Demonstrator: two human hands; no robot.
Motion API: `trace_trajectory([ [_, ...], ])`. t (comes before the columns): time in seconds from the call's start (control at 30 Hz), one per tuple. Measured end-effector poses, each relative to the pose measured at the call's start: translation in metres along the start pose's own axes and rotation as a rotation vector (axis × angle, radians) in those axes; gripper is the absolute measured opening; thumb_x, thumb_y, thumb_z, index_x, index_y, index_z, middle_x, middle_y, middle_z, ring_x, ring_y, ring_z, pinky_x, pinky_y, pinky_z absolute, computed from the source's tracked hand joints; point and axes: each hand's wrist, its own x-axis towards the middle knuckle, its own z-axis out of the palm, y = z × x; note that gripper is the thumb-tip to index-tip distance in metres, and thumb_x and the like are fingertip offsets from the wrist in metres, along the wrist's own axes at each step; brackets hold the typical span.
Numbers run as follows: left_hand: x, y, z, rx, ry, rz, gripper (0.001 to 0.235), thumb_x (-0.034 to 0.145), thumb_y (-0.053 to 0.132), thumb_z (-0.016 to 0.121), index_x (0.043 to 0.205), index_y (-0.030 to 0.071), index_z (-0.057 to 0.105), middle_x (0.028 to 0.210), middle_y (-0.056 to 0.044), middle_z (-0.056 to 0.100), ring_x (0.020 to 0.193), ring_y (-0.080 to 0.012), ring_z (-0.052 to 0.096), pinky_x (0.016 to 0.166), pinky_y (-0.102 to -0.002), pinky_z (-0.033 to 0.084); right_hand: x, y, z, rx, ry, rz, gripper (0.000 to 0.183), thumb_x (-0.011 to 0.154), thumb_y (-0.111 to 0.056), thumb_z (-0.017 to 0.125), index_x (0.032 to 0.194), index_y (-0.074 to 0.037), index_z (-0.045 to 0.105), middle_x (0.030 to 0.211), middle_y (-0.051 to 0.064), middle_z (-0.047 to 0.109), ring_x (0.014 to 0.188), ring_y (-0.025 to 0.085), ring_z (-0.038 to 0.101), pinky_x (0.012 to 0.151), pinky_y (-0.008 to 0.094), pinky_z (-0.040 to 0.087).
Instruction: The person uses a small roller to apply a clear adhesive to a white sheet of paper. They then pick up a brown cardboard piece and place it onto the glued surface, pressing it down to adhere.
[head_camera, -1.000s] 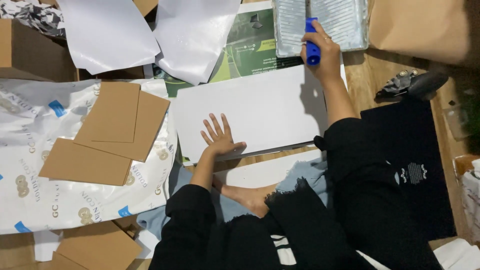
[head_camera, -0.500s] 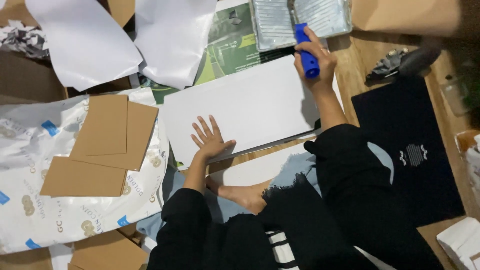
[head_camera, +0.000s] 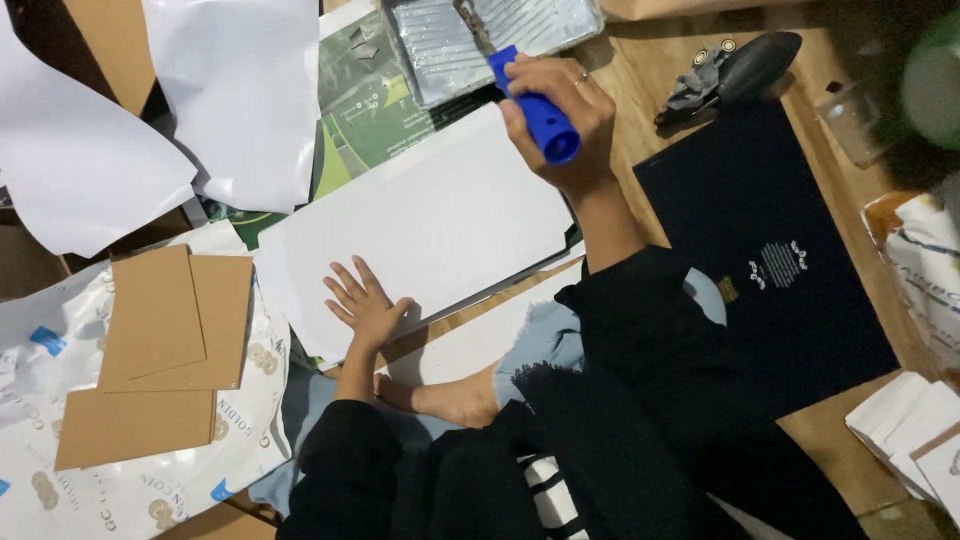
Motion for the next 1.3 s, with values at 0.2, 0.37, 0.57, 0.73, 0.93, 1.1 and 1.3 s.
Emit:
trace_trajectory([
  [0.2, -0.016, 0.021, -0.006, 0.007, 0.209, 0.033, 0.097, 0.075, 0.039, 0.049, 0.149, 0.014, -0.010, 0.149, -0.020, -0.026, 0.135, -0.0431, -0.027, 0.104, -0.062, -0.015, 0.004, -0.015, 0.004, 0.244, 0.077, -0.062, 0.007, 0.081, -0.009, 0.052, 0.080, -0.002, 0.055, 0.074, 0.012, 0.062, 0.076, 0.029, 0.063, 0.078, 0.041, 0.049],
  [0.37, -0.023, 0.033, -0.017, -0.010, 0.241, 0.004, 0.088, 0.087, 0.058, 0.040, 0.150, 0.011, 0.001, 0.151, -0.026, -0.015, 0.135, -0.0477, -0.021, 0.102, -0.065, -0.013, -0.002, -0.011, 0.035, 0.294, 0.060, -0.144, 0.016, 0.083, -0.015, 0.063, 0.071, -0.005, 0.060, 0.074, 0.009, 0.065, 0.072, 0.031, 0.063, 0.074, 0.040, 0.054],
  [0.57, -0.023, 0.028, -0.016, -0.047, 0.319, 0.062, 0.090, 0.087, 0.065, 0.036, 0.149, 0.008, 0.006, 0.151, -0.029, -0.011, 0.135, -0.0503, -0.018, 0.101, -0.065, -0.013, 0.006, -0.017, 0.063, 0.209, 0.018, 0.001, 0.022, 0.091, -0.019, 0.062, 0.079, 0.000, 0.058, 0.094, 0.018, 0.067, 0.095, 0.039, 0.064, 0.091, 0.045, 0.047],
  [0.73, -0.020, 0.024, -0.014, -0.132, 0.315, 0.046, 0.089, 0.087, 0.068, 0.031, 0.150, 0.010, 0.006, 0.151, -0.028, -0.011, 0.135, -0.0498, -0.018, 0.100, -0.065, -0.015, 0.005, -0.010, 0.078, 0.093, -0.121, 0.079, 0.016, 0.093, -0.015, 0.064, 0.088, -0.002, 0.057, 0.109, 0.017, 0.065, 0.111, 0.038, 0.056, 0.093, 0.045, 0.044],
  [0.93, -0.021, 0.022, -0.019, -0.188, 0.289, 0.055, 0.087, 0.088, 0.067, 0.030, 0.149, 0.009, 0.009, 0.151, -0.028, -0.010, 0.135, -0.0496, -0.017, 0.100, -0.065, -0.016, 0.009, -0.046, 0.054, -0.034, -0.211, 0.034, 0.011, 0.088, -0.011, 0.067, 0.081, -0.004, 0.063, 0.093, 0.012, 0.070, 0.098, 0.034, 0.065, 0.090, 0.040, 0.050],
  [1.1, -0.024, 0.022, -0.022, -0.234, 0.280, 0.063, 0.086, 0.089, 0.069, 0.025, 0.149, 0.010, 0.009, 0.152, -0.027, -0.010, 0.136, -0.0467, -0.019, 0.101, -0.062, -0.019, 0.003, -0.064, 0.056, -0.099, -0.165, -0.051, 0.014, 0.083, -0.017, 0.068, 0.073, -0.008, 0.065, 0.081, 0.007, 0.071, 0.083, 0.029, 0.069, 0.083, 0.036, 0.053],
  [1.3, -0.030, 0.019, -0.020, -0.228, 0.344, 0.100, 0.083, 0.090, 0.064, 0.030, 0.149, 0.008, 0.012, 0.151, -0.029, -0.007, 0.136, -0.0483, -0.016, 0.101, -0.064, -0.016, -0.011, -0.061, 0.083, -0.165, -0.210, -0.130, 0.008, 0.078, -0.009, 0.069, 0.075, -0.007, 0.062, 0.089, 0.007, 0.066, 0.091, 0.031, 0.065, 0.087, 0.039, 0.053],
])
